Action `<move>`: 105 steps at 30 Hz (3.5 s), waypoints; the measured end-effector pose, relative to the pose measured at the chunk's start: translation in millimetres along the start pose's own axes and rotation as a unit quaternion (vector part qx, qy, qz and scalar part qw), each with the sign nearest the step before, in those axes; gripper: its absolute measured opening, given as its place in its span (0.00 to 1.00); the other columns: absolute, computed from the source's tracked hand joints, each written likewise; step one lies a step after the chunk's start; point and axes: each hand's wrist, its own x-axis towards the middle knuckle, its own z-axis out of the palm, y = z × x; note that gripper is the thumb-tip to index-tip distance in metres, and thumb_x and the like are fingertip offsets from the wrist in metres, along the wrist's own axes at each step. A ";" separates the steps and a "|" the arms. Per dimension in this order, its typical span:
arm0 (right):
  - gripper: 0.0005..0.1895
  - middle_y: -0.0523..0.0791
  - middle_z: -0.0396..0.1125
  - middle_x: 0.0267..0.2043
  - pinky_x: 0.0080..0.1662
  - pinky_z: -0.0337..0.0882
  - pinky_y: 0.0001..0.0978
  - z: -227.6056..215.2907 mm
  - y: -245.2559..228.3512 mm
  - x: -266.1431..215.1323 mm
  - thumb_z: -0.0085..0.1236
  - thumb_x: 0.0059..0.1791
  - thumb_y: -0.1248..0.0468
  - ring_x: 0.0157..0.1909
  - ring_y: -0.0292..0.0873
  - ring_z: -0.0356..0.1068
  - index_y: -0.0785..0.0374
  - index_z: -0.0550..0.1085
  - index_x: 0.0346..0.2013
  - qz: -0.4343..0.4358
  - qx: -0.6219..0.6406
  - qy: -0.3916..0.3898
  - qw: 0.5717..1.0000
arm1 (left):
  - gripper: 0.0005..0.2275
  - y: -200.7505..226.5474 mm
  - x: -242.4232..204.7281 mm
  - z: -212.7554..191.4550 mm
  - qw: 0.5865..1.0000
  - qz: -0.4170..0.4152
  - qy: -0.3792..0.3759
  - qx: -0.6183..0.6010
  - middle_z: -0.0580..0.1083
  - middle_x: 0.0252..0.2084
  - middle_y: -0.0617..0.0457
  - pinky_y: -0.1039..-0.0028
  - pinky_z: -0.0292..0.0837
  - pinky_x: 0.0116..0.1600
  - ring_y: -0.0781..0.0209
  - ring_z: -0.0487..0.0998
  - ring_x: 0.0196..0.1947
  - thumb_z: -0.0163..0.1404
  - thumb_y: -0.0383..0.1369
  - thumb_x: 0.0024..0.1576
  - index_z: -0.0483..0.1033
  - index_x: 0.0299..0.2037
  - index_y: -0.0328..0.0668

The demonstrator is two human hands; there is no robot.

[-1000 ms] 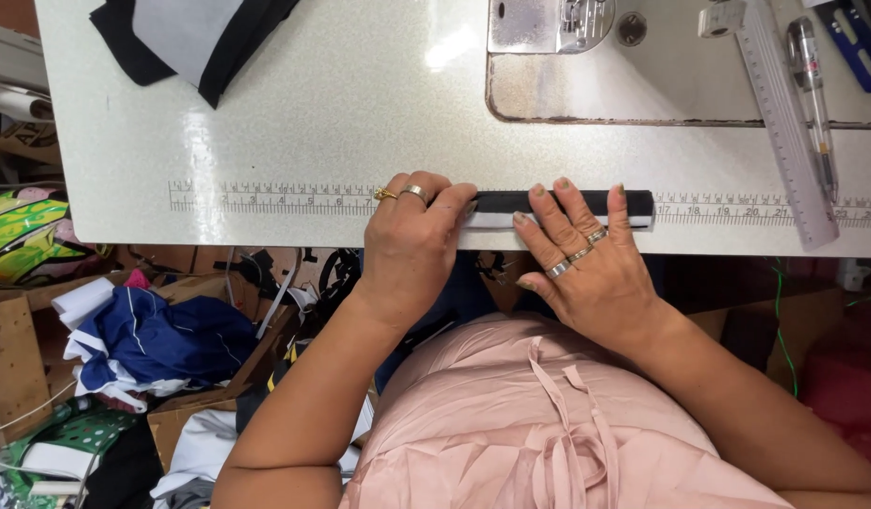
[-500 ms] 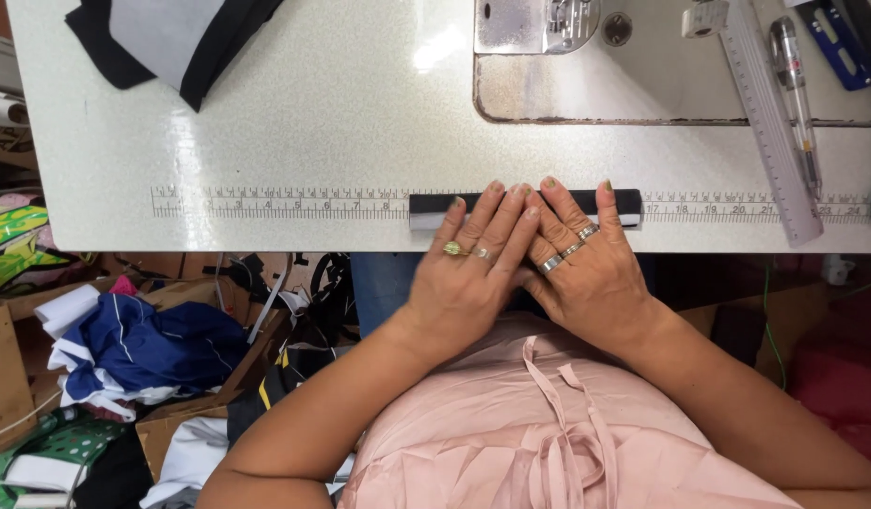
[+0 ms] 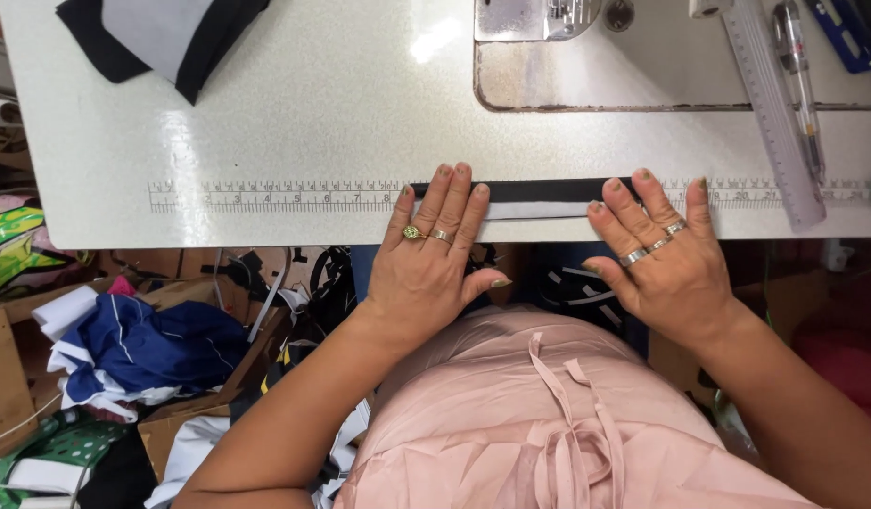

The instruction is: Marking and cutting small fabric pieces using a ruler, pen, and scissors at a sewing workstation.

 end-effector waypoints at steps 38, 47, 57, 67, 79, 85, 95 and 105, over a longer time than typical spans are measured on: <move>0.18 0.49 0.67 0.38 0.50 0.66 0.47 -35.9 134.3 -15.0 0.54 0.48 0.65 0.45 0.56 0.69 0.59 0.74 0.54 0.340 -0.044 0.043 0.938 | 0.15 -8.6 59.0 -10.3 0.998 0.017 0.054 0.006 0.68 0.28 0.58 0.70 0.67 0.32 0.60 0.72 0.28 0.61 0.41 0.41 0.76 0.35 0.48; 0.13 0.55 0.56 0.49 0.42 0.63 0.57 -57.6 105.5 -4.9 0.48 0.46 0.65 0.40 0.65 0.65 0.64 0.69 0.45 0.418 0.041 -0.002 0.907 | 0.09 -32.8 43.4 -76.6 0.814 -0.359 -0.051 -0.455 0.68 0.25 0.62 0.79 0.59 0.31 0.71 0.65 0.26 0.53 0.40 0.51 0.68 0.32 0.48; 0.22 0.57 0.65 0.48 0.49 0.61 0.49 -54.0 93.1 -23.0 0.56 0.46 0.57 0.50 0.60 0.64 0.68 0.72 0.50 0.399 0.028 -0.085 0.912 | 0.12 -63.8 20.8 -44.4 0.969 -0.006 0.180 -0.171 0.70 0.52 0.48 0.46 0.53 0.66 0.45 0.67 0.59 0.53 0.19 0.49 0.73 0.42 0.39; 0.21 0.54 0.62 0.40 0.49 0.67 0.50 -26.0 61.5 -87.3 0.57 0.50 0.61 0.44 0.59 0.63 0.54 0.75 0.58 0.339 -0.164 0.008 0.926 | 0.16 -48.6 33.6 -10.3 0.982 -0.083 0.110 -0.128 0.70 0.56 0.54 0.48 0.49 0.63 0.51 0.64 0.61 0.50 0.40 0.55 0.72 0.52 0.48; 0.19 0.56 0.67 0.49 0.37 0.66 0.34 -50.2 39.7 -127.4 0.57 0.55 0.76 0.34 0.44 0.62 0.70 0.76 0.61 0.335 0.014 0.111 0.936 | 0.28 -60.7 25.1 -11.3 0.979 -0.122 0.095 -0.135 0.61 0.63 0.44 0.49 0.45 0.67 0.47 0.56 0.66 0.56 0.45 0.51 0.66 0.57 0.37; 0.25 0.45 0.68 0.35 0.38 0.60 0.25 -97.8 30.3 -127.2 0.47 0.48 0.69 0.33 0.39 0.63 0.64 0.67 0.61 0.441 0.377 -0.032 0.814 | 0.29 -57.4 24.6 -7.3 0.978 -0.135 0.111 -0.116 0.61 0.64 0.43 0.48 0.43 0.67 0.47 0.55 0.66 0.57 0.47 0.50 0.67 0.57 0.37; 0.17 0.43 0.69 0.24 0.36 0.67 0.26 -25.4 -48.3 30.6 0.51 0.47 0.69 0.26 0.35 0.62 0.64 0.73 0.51 0.279 0.539 -0.006 0.795 | 0.45 -53.4 14.4 -12.6 0.942 -0.196 0.128 -0.240 0.50 0.68 0.38 0.42 0.42 0.68 0.41 0.54 0.68 0.63 0.44 0.46 0.44 0.68 0.41; 0.14 0.46 0.70 0.16 0.32 0.68 0.34 -48.5 -63.0 69.5 0.55 0.44 0.66 0.20 0.41 0.65 0.59 0.78 0.44 0.323 0.417 -0.138 0.838 | 0.34 -51.5 21.9 -14.6 0.963 -0.178 0.107 -0.171 0.62 0.60 0.36 0.41 0.44 0.64 0.41 0.59 0.65 0.48 0.56 0.53 0.63 0.58 0.31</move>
